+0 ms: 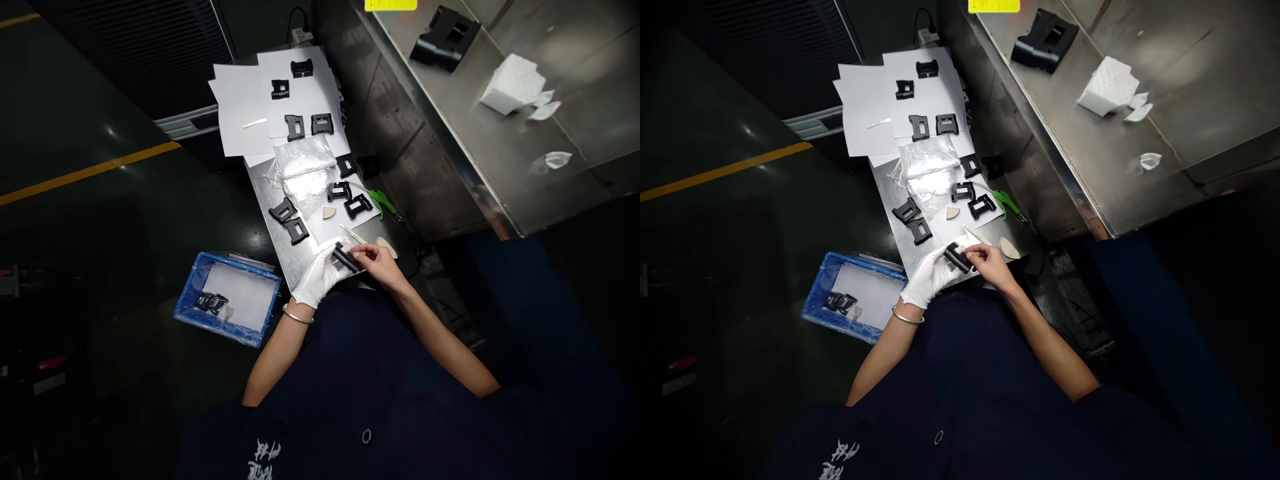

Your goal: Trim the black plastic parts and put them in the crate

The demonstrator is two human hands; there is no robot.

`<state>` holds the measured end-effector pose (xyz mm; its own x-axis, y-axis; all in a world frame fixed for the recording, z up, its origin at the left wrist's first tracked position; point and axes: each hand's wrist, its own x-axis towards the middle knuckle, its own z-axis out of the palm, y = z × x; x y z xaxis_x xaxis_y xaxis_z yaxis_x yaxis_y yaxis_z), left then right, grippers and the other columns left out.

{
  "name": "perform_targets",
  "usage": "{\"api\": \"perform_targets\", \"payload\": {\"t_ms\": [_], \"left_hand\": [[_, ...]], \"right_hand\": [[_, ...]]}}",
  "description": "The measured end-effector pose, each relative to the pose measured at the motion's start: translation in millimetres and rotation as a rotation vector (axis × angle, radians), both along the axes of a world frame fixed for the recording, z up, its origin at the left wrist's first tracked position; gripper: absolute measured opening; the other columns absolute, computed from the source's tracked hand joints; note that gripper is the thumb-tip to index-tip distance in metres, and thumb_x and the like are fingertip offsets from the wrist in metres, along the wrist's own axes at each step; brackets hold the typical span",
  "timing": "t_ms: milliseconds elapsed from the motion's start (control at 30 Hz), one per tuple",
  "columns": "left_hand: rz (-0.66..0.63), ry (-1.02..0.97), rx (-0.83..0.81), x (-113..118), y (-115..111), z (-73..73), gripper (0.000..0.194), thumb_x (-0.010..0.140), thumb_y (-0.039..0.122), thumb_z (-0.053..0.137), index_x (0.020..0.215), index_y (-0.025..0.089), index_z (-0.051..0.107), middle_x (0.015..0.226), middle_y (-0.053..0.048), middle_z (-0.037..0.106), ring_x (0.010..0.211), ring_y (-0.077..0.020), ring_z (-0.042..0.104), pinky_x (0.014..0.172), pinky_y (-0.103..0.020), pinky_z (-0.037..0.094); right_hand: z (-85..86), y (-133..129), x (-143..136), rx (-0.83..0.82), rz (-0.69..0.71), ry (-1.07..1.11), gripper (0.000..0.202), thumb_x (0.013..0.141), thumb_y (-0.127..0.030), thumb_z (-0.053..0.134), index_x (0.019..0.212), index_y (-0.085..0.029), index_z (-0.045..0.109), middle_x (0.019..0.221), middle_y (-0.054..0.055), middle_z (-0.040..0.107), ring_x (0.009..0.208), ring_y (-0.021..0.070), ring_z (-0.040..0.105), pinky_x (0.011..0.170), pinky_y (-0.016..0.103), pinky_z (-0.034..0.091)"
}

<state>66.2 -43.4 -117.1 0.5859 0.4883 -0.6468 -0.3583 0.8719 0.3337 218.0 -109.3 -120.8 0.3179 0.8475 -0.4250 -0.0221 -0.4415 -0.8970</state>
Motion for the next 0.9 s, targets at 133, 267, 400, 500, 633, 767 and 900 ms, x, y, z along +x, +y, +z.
{"api": "perform_targets", "payload": {"t_ms": [133, 267, 400, 500, 633, 767, 900], "left_hand": [[-0.054, -0.001, 0.14, -1, -5, -1.9, 0.024, 0.092, 0.027, 0.058, 0.111, 0.017, 0.069, 0.114, -0.012, 0.073, 0.104, -0.0229, 0.071, 0.096, -0.04, 0.059], [-0.072, 0.083, 0.291, -1, -11, -0.3, 0.031, 0.089, 0.033, 0.065, 0.115, 0.015, 0.068, 0.116, -0.013, 0.072, 0.103, -0.0255, 0.07, 0.093, -0.042, 0.058], [-0.05, 0.267, 0.541, -1, -19, -0.6, 0.041, 0.083, 0.029, 0.075, 0.121, 0.017, 0.066, 0.124, -0.011, 0.069, 0.116, -0.0258, 0.064, 0.106, -0.042, 0.049], [-0.169, 0.396, 0.88, -4, -22, -0.2, 0.036, 0.088, 0.028, 0.069, 0.123, 0.018, 0.065, 0.12, -0.012, 0.07, 0.114, -0.0259, 0.064, 0.108, -0.043, 0.047], [-0.242, 0.458, 1.083, -6, -18, 1.7, 0.021, 0.086, 0.026, 0.069, 0.105, 0.019, 0.071, 0.1, -0.01, 0.071, 0.096, -0.0256, 0.065, 0.103, -0.046, 0.048], [-0.137, 0.446, 1.017, -6, -10, -1.9, 0.015, 0.086, 0.027, 0.069, 0.099, 0.02, 0.072, 0.101, -0.009, 0.07, 0.098, -0.0241, 0.064, 0.103, -0.044, 0.047], [0.002, 0.382, 0.82, 0, -11, -14.3, 0.023, 0.085, 0.032, 0.07, 0.103, 0.019, 0.072, 0.102, -0.008, 0.073, 0.091, -0.0218, 0.068, 0.09, -0.039, 0.055]], "right_hand": [[-2.8, -1, 3, 0.003, 0.029, -0.116, 0.032, 0.076, -0.042, 0.072, 0.091, -0.015, 0.069, 0.062, -0.003, 0.058, 0.053, 0.0112, 0.052, 0.052, 0.025, 0.044], [-3.5, 0, 2, -0.004, 0.131, -0.196, 0.028, 0.081, -0.045, 0.067, 0.08, -0.017, 0.066, 0.066, 0.0, 0.061, 0.059, 0.0134, 0.053, 0.056, 0.026, 0.044], [0.5, 1, -4, 0.061, 0.09, -0.178, 0.03, 0.084, -0.047, 0.064, 0.08, -0.018, 0.061, 0.069, 0.001, 0.062, 0.063, 0.0145, 0.056, 0.062, 0.027, 0.045], [6.5, 1, -12, 0.169, -0.051, -0.216, 0.028, 0.087, -0.047, 0.06, 0.082, -0.019, 0.058, 0.071, 0.001, 0.06, 0.065, 0.0156, 0.057, 0.064, 0.029, 0.047], [13.8, -4, -24, 0.336, 0.021, -0.449, 0.016, 0.091, -0.034, 0.054, 0.082, -0.021, 0.057, 0.08, 0.003, 0.061, 0.073, 0.0178, 0.056, 0.072, 0.032, 0.047], [10.6, -16, -29, 0.359, 0.097, -0.529, 0.015, 0.094, -0.031, 0.049, 0.083, -0.023, 0.055, 0.08, 0.004, 0.061, 0.074, 0.0198, 0.056, 0.073, 0.033, 0.046], [-4.1, -26, -32, 0.305, 0.103, -0.537, 0.018, 0.097, -0.033, 0.047, 0.082, -0.024, 0.052, 0.079, 0.004, 0.059, 0.074, 0.0206, 0.056, 0.072, 0.034, 0.045]]}}
